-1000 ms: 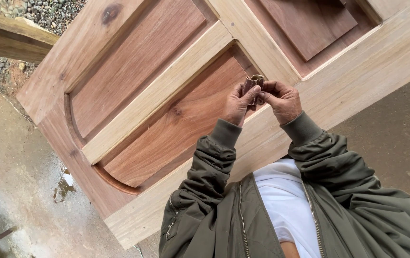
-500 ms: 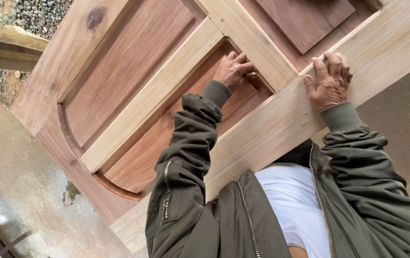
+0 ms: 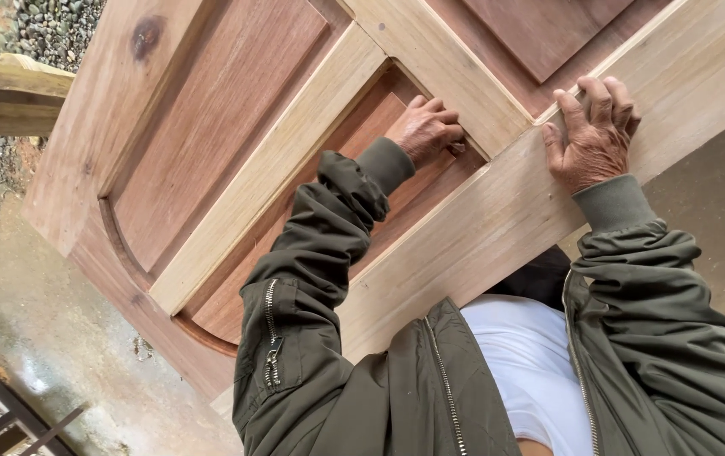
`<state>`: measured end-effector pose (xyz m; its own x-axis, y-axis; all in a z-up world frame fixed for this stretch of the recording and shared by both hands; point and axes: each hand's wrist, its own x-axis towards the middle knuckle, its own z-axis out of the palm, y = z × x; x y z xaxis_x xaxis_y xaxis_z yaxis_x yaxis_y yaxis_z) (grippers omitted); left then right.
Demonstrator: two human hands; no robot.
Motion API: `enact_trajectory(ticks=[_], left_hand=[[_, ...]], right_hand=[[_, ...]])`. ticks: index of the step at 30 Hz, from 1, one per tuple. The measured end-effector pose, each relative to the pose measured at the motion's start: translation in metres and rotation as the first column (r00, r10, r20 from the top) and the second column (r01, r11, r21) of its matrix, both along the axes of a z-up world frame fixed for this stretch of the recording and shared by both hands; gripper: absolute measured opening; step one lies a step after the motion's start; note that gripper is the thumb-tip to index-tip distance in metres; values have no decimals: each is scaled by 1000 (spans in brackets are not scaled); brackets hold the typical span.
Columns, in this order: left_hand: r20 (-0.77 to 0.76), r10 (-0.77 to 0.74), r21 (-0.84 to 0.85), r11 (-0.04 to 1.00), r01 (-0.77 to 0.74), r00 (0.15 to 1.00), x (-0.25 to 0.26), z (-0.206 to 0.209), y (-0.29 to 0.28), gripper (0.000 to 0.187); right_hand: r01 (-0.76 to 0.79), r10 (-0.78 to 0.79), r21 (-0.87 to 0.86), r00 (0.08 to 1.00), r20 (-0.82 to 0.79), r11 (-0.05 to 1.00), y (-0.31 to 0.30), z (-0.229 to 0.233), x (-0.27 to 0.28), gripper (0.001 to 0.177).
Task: The person sands the surface of a wooden door using a small piece of sandpaper. They work on the edges, corners, and flat panels of the door, moving around the object to reach different areas.
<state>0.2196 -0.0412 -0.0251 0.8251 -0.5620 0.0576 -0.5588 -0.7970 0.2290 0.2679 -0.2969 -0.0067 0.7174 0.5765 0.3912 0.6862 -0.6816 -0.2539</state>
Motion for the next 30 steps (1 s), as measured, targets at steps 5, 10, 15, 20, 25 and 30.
enact_trajectory(ticks=[5, 10, 15, 20, 25, 30], left_hand=[[18, -37, -88, 995, 38, 999, -9, -17, -31, 15], [-307, 113, -173, 970, -172, 945, 5, -26, -3, 16], [-45, 17, 13, 1000, -16, 999, -9, 12, -41, 5], [10, 102, 34, 994, -102, 995, -4, -3, -26, 9], [-8, 139, 63, 988, -138, 990, -15, 5, -42, 12], [-8, 196, 65, 979, -195, 981, -7, -28, -24, 15]], right_hand=[[-7, 7, 13, 1000, 0, 1000, 4, 11, -2, 33], [-2, 2, 38, 1000, -4, 999, 4, 10, -2, 30], [0, 0, 25, 1000, -23, 1000, 6, 14, -3, 29], [-8, 8, 39, 1000, -6, 999, 7, 14, 1, 29], [-3, 4, 45, 1000, -16, 999, 9, 17, -3, 29], [0, 1, 39, 1000, -27, 999, 7, 16, -2, 30]])
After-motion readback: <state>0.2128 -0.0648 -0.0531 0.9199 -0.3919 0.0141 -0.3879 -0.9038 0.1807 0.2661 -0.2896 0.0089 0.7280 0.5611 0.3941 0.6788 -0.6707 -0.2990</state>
